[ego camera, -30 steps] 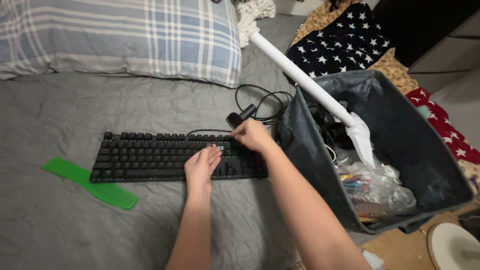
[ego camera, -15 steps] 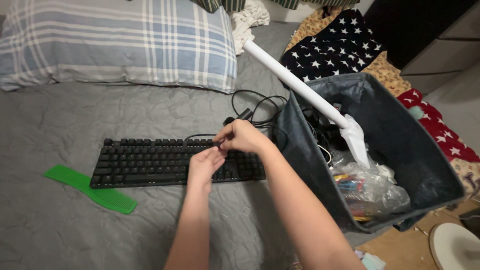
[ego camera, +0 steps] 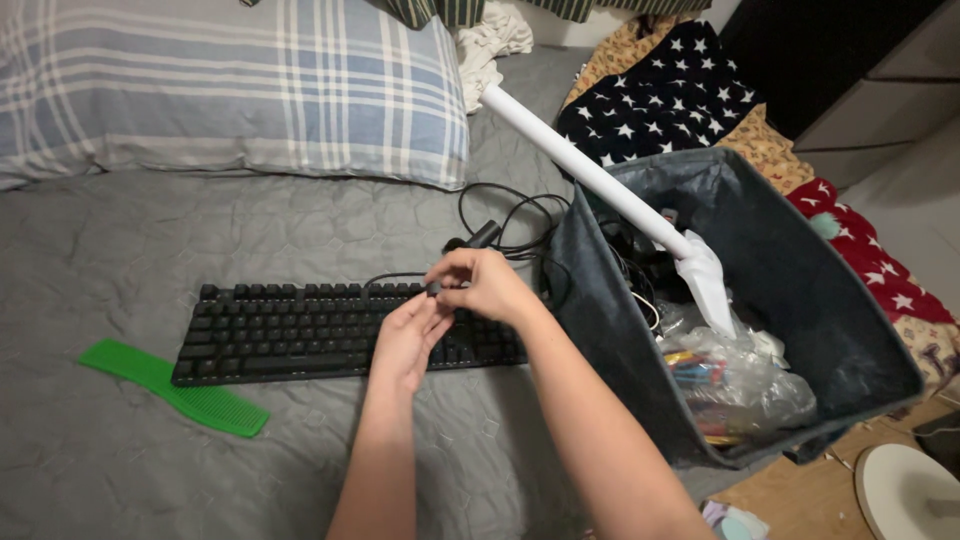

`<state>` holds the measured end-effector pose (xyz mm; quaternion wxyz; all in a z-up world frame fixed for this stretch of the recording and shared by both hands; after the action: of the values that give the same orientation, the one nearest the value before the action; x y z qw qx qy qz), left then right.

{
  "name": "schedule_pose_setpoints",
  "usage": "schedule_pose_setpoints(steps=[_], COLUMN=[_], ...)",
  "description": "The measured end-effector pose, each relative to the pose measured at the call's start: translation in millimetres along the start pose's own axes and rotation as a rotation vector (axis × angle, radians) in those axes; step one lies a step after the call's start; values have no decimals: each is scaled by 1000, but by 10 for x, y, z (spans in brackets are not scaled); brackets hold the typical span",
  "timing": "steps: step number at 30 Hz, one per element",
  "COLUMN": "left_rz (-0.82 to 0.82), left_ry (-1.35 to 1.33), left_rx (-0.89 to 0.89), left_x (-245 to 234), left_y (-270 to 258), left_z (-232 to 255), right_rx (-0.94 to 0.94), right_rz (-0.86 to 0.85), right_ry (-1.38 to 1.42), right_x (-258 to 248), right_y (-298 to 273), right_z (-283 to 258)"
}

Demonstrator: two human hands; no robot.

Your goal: The person removes keycaps from a computer keyboard using a small tool, retrieves replacement items from a storage bin, and presses new components into the keyboard by hand.

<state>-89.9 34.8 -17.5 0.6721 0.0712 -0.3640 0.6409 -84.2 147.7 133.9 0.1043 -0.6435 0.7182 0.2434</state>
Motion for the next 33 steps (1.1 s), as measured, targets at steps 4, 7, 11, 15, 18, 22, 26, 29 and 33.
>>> schedule_pose_setpoints(steps=[4,7,11,15,18,22,26,29,33], left_rz=[24,82,433,470,454,447,456,461,462], left_ry=[85,252,768,1029,1074,1078,1084,1083,1085], left_rx=[42,240,706,1029,1049,1024,1003,998,976], left_x=[-41,-59,-186,-46,-9,-15,-14,-22,-26], left_y=[19,-26,-329,-609,-640,-650,-636,-627,-615], left_z=[8,188,618,716,671,662,663,672,648], right_rx=[-19,22,0,-44,-174,-157,-213,-173,-172], right_rz=[21,27,97,113,77,2,-3,-15,-14], right_ry=[33,49,-118,-284,-351,-495,-580,-621,-636], right_x=[35,77,108,201,286,369,381,391,400], right_y=[26,83,156,178,153,122,141,169,172], right_z=[65,256,475,564,515,543,467,458,454])
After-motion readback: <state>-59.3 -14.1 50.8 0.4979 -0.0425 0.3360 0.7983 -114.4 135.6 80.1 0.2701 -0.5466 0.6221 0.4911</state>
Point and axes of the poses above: each hand's wrist, its own y-axis towards the middle knuckle, its own x-axis out of the palm, z = x × y, the point moved 8 cm from there along y, towards the middle knuckle, and after that the axes turned 15 degrees about z, right-handed, at the moved point
